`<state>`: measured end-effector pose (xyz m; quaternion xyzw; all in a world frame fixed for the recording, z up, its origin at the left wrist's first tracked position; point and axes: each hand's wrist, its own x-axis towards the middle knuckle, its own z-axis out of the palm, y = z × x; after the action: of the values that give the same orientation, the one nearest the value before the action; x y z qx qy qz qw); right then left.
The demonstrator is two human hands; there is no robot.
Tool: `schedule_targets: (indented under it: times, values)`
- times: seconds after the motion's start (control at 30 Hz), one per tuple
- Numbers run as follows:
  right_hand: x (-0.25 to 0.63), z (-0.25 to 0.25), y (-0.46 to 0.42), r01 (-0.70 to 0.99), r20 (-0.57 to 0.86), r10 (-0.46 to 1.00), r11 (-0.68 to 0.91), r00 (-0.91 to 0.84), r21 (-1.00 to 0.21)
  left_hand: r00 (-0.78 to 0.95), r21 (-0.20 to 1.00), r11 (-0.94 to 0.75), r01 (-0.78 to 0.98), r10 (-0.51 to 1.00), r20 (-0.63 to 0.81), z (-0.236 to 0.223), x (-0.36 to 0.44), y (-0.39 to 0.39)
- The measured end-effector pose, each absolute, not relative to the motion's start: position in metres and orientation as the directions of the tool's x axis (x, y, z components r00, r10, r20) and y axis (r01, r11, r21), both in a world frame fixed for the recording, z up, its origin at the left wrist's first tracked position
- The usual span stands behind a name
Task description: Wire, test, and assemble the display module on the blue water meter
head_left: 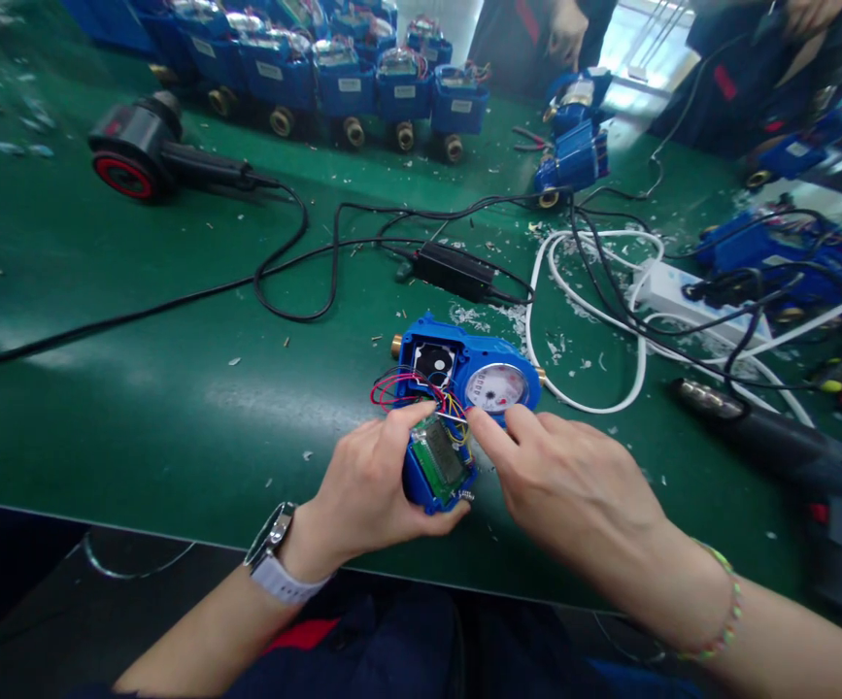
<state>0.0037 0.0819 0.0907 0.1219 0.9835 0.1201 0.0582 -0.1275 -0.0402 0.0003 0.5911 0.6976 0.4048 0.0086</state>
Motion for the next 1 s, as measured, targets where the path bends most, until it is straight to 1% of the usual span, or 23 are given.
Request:
schedule_targets:
  times: [0.07, 0.17, 0.27, 0.37, 0.5, 0.57, 0.7, 0.77, 0.87, 1.0]
  values:
    - [-0.002, 0.090, 0.083, 0.222, -0.086, 0.247, 0.948, -0.965, 0.226, -0.287, 0.583, -0.038, 0.812, 0.843, 0.454, 0.002, -0.127, -0.040]
    - [-0.009, 0.088, 0.086, 0.180, -0.086, 0.199, 0.966, -0.976, 0.188, -0.243, 0.605, -0.087, 0.792, 0.864, 0.442, 0.004, -0.126, -0.039]
    - [-0.015, 0.087, 0.091, 0.138, -0.062, 0.154, 0.968, -0.986, 0.210, -0.213, 0.619, -0.123, 0.776, 0.872, 0.440, 0.005, -0.127, -0.037]
    - [-0.018, 0.088, 0.099, 0.068, -0.074, 0.087, 0.970, -0.993, 0.232, -0.175, 0.610, -0.154, 0.777, 0.878, 0.445, 0.005, -0.129, -0.036]
    - [-0.017, 0.085, 0.113, -0.046, -0.115, -0.026, 0.982, -0.993, 0.180, -0.149, 0.626, -0.187, 0.757, 0.883, 0.444, 0.003, -0.130, -0.035]
    - [-0.015, 0.080, 0.121, -0.108, -0.081, -0.097, 0.982, -0.992, 0.154, -0.150, 0.658, -0.200, 0.726, 0.888, 0.435, 0.001, -0.131, -0.035]
    - [-0.012, 0.068, 0.133, -0.221, 0.034, -0.226, 0.969, -0.974, 0.109, -0.153, 0.740, -0.210, 0.639, 0.908, 0.390, -0.001, -0.134, -0.035]
    - [-0.012, 0.065, 0.136, -0.262, 0.090, -0.271, 0.959, -0.958, 0.105, -0.163, 0.782, -0.201, 0.591, 0.919, 0.360, -0.001, -0.136, -0.035]
    - [-0.011, 0.064, 0.136, -0.250, 0.165, -0.266, 0.962, -0.950, 0.112, -0.177, 0.814, -0.187, 0.550, 0.927, 0.332, -0.002, -0.139, -0.036]
    - [-0.008, 0.068, 0.132, -0.242, 0.200, -0.239, 0.970, -0.950, 0.006, -0.177, 0.812, -0.177, 0.555, 0.929, 0.324, -0.003, -0.138, -0.036]
